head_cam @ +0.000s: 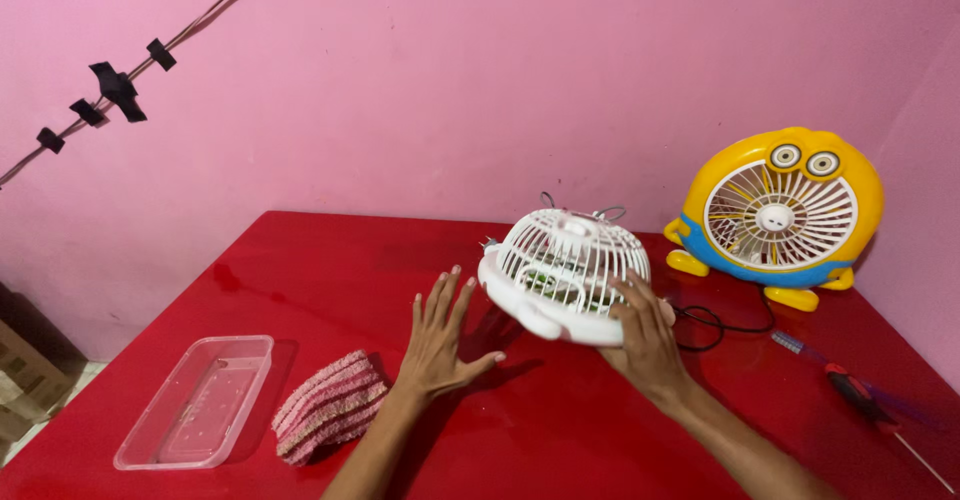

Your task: The person uses a screwdriver to loosen and tighten screws on the back of a white turtle-shaped fan placed on a red table. The person repeatedly adjusts the same screws without removing the fan cover or completing a repair.

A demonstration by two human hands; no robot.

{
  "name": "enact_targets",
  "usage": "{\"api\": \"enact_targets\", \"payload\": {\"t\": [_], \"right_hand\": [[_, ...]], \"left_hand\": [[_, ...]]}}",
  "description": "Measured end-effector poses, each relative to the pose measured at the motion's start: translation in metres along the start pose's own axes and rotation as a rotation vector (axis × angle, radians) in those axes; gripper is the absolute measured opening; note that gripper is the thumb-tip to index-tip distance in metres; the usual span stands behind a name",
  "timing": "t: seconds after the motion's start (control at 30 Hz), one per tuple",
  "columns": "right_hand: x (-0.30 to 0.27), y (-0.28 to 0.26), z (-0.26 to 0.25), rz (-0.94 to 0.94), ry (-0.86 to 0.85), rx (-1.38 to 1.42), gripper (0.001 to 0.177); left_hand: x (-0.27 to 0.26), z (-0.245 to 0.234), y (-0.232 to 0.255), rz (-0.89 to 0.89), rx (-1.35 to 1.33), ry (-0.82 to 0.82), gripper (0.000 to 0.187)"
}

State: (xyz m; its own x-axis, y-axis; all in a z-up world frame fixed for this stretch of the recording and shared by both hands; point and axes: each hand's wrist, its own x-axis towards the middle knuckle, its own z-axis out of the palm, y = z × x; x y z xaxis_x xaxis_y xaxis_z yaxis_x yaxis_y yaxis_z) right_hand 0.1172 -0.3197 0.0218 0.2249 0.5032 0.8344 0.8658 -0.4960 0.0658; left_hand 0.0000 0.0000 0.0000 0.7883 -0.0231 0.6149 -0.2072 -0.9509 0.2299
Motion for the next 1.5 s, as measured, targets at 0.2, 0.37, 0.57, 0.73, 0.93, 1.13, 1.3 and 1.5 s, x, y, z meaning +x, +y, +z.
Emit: {"api": "enact_targets", "payload": {"t": [0.2, 0.37, 0.57, 0.73, 0.93, 1.13, 1.3, 1.5], "right_hand": [[-0.032, -0.015, 0.006, -0.099, -0.025, -0.066, 0.054], [-0.05, -0.017, 0.009, -0.215, -0.008, -0.16, 0.049], [-0.06, -0.019, 0.017, -0.286, 0.022, -0.182, 0.036], [-0.062, -0.021, 0.01, -0.275, -0.065, -0.114, 0.042], [-0.058, -0.031, -0.019, -0.221, -0.154, 0.03, 0.061], [-0.045, -0.024, -0.057, -0.213, -0.106, 0.085, 0.063], [-0.046, 0.022, -0.098, 0.068, -0.06, -0.044, 0.059], [-0.078, 0.099, -0.152, 0.344, -0.139, -0.488, 0.057]], "left_hand": [[-0.002, 0.008, 0.015, 0.133, -0.043, 0.04, 0.134], [-0.007, 0.002, 0.02, 0.254, -0.026, -0.013, 0.135], [-0.007, 0.004, 0.034, 0.291, -0.097, -0.036, 0.133], [-0.01, 0.002, 0.036, 0.287, -0.067, -0.087, 0.13], [-0.013, 0.003, 0.044, 0.291, -0.089, -0.092, 0.126], [-0.016, 0.007, 0.059, 0.308, -0.119, -0.07, 0.123], [-0.019, 0.017, 0.07, 0.353, -0.062, 0.0, 0.119], [-0.026, 0.027, 0.082, 0.359, -0.013, 0.05, 0.112]]}}
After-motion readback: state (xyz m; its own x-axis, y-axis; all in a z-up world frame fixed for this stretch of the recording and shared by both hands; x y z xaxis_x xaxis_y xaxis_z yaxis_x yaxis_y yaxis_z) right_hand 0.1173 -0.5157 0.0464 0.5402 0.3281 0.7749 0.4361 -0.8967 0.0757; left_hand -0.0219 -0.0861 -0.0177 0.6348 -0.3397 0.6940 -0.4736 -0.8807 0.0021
